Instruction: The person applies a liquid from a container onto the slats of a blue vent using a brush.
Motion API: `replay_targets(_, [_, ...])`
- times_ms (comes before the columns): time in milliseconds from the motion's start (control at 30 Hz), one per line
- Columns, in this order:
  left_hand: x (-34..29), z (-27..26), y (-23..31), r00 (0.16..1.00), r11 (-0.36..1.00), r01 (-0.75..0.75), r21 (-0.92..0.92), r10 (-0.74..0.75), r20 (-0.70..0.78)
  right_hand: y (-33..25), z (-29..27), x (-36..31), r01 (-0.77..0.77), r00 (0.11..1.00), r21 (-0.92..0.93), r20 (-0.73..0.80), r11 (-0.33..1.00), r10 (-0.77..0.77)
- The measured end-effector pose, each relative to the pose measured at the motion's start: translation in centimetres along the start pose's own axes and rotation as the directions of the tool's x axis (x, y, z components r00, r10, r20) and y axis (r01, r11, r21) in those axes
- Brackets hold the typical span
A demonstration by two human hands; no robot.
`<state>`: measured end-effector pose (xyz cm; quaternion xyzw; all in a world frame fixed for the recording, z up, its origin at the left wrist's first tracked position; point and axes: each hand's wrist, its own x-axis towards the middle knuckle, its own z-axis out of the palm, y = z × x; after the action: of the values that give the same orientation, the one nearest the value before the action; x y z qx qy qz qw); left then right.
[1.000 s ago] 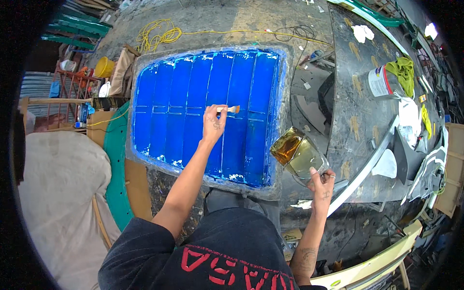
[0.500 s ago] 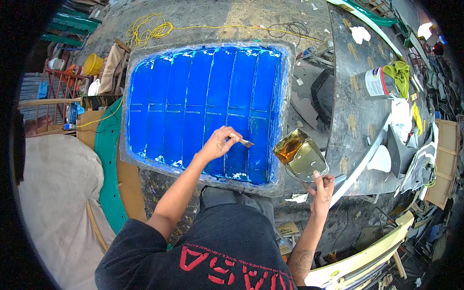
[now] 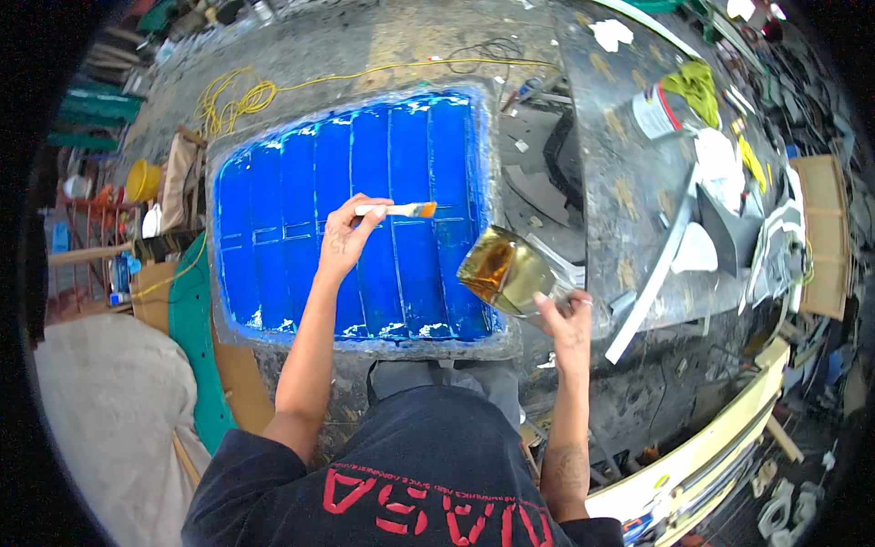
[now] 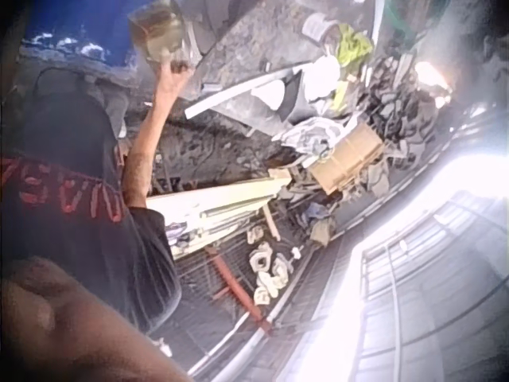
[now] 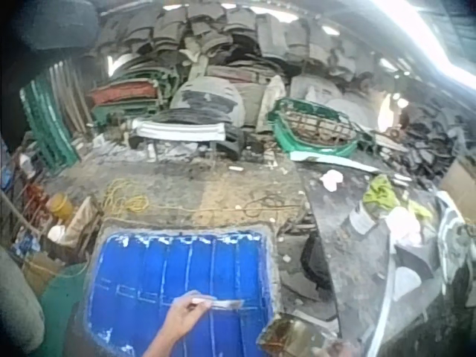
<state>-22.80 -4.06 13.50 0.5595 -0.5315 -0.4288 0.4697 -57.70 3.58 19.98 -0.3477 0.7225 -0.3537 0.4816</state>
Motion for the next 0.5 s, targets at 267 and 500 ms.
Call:
replay_targets(267, [-0.3, 8.0, 3.7, 0.796, 0.825, -0.523, 0.215, 0.382, 0.47, -0.4, 2.7, 2.2, 0.218, 0.972, -0.034, 0.1, 0.975, -0.213])
replay_targets(500, [4.1, 5.2, 4.1, 0.887, 0.903, -0.358, 0.237, 0.25, 0.388, -2.5, 4.7, 5.6, 0.179, 0.977, 0.038, 0.107, 0.983, -0.182])
